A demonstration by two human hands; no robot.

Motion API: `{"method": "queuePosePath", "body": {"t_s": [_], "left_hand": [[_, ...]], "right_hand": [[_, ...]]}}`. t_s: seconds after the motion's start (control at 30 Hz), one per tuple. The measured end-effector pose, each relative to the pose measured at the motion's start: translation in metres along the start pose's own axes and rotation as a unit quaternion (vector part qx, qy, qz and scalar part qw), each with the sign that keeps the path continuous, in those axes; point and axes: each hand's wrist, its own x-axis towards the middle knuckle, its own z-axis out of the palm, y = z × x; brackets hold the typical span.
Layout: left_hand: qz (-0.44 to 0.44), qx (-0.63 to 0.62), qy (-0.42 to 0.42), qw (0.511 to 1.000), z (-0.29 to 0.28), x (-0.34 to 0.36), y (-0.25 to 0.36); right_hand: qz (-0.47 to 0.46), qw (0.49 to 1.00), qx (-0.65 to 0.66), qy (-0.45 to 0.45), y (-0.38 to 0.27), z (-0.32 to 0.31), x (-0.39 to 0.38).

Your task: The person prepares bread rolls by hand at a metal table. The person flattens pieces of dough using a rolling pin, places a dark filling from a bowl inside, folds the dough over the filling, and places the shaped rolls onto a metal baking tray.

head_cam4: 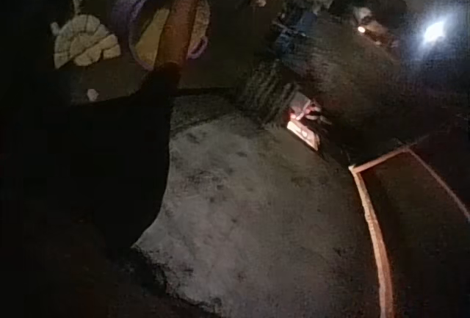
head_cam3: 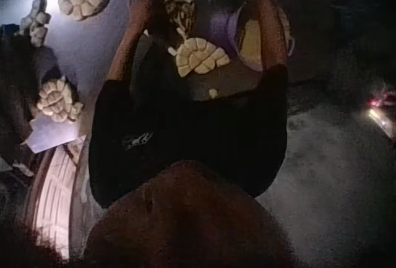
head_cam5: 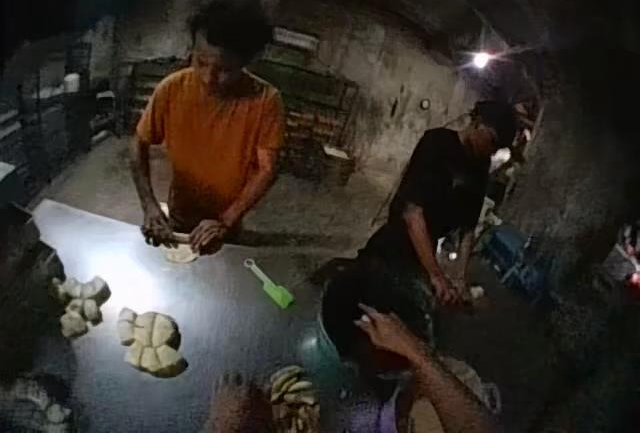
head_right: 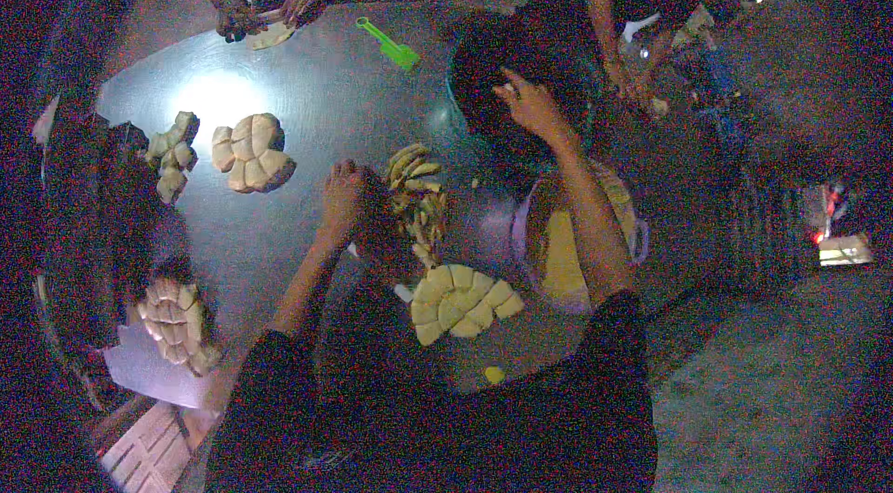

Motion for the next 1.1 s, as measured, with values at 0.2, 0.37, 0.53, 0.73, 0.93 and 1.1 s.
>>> {"method": "queuePosePath", "body": {"t_s": [0.2,0.37,0.53,0.73,0.93,1.1], "left_hand": [[0.007,-0.065,-0.042,0.997,-0.010,-0.005,0.014],[-0.029,-0.091,-0.037,0.995,-0.001,-0.010,0.011],[-0.041,-0.259,-0.031,0.965,-0.034,-0.014,0.006],[-0.048,-0.489,0.033,0.870,-0.104,-0.076,0.047],[0.078,-0.476,0.106,0.869,-0.194,-0.160,0.110],[0.182,-0.348,0.117,0.912,-0.234,-0.211,0.152]], "right_hand": [[-0.082,0.987,-0.069,-0.122,0.040,0.045,0.023],[0.010,0.981,-0.028,-0.190,0.004,0.032,-0.003],[0.037,0.979,0.176,-0.096,0.018,0.024,-0.020],[-0.014,0.928,0.339,-0.150,0.025,0.007,-0.054],[-0.117,0.843,0.515,-0.098,-0.078,-0.035,-0.161],[-0.084,0.805,0.571,-0.140,-0.158,-0.069,-0.297]]}}
